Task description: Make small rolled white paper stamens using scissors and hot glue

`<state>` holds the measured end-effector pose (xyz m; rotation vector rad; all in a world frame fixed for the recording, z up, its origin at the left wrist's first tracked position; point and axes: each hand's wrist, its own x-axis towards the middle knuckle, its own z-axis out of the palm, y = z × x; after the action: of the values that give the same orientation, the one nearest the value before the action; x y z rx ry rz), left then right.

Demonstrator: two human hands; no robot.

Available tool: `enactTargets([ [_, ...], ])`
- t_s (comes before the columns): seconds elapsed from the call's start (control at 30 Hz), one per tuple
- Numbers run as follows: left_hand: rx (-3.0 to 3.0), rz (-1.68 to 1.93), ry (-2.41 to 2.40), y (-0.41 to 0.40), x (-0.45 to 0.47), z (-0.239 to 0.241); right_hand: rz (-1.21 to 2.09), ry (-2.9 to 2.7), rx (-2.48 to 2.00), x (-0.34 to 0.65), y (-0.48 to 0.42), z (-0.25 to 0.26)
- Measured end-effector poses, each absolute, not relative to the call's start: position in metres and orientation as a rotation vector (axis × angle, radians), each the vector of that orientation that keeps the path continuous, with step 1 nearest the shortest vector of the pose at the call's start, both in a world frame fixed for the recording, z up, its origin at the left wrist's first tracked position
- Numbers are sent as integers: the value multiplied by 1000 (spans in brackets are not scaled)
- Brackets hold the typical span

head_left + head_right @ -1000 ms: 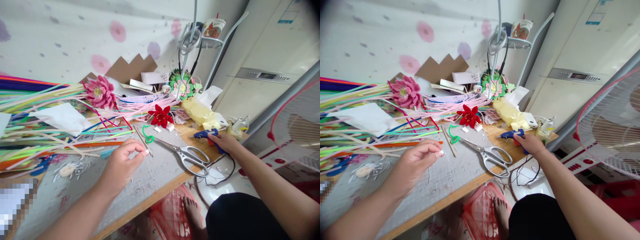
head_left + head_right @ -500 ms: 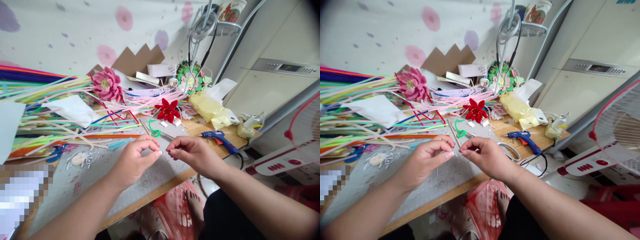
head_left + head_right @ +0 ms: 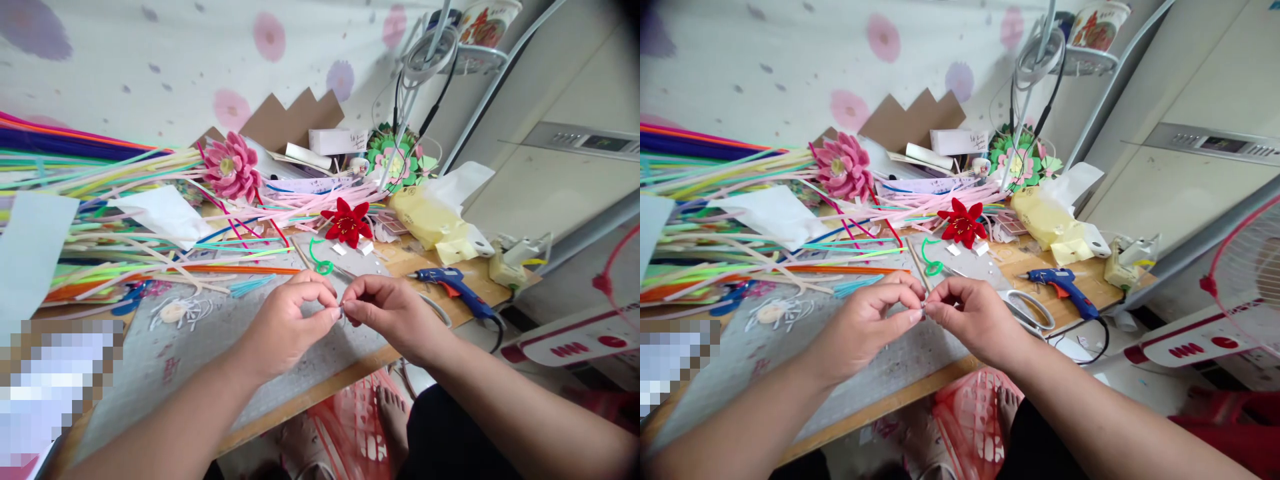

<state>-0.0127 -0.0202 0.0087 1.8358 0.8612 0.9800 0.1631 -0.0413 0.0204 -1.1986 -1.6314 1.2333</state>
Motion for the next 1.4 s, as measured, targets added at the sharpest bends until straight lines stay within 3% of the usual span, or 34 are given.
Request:
enactTargets([
  [0.23,1804,1003,869,-21,-12,8,916,-1783,-1219,156,-44,16],
  [0.47,1796,1001,855,-19,-13,4,1293,-1575,-1003,162,-43,16],
  [0.73,1812,965,881,-20,-12,8,929,-1775,-1222,153,-45,13],
  [1.4,1517,998,787,-14,-16,5,1466,-1322,-789,186,-54,9],
])
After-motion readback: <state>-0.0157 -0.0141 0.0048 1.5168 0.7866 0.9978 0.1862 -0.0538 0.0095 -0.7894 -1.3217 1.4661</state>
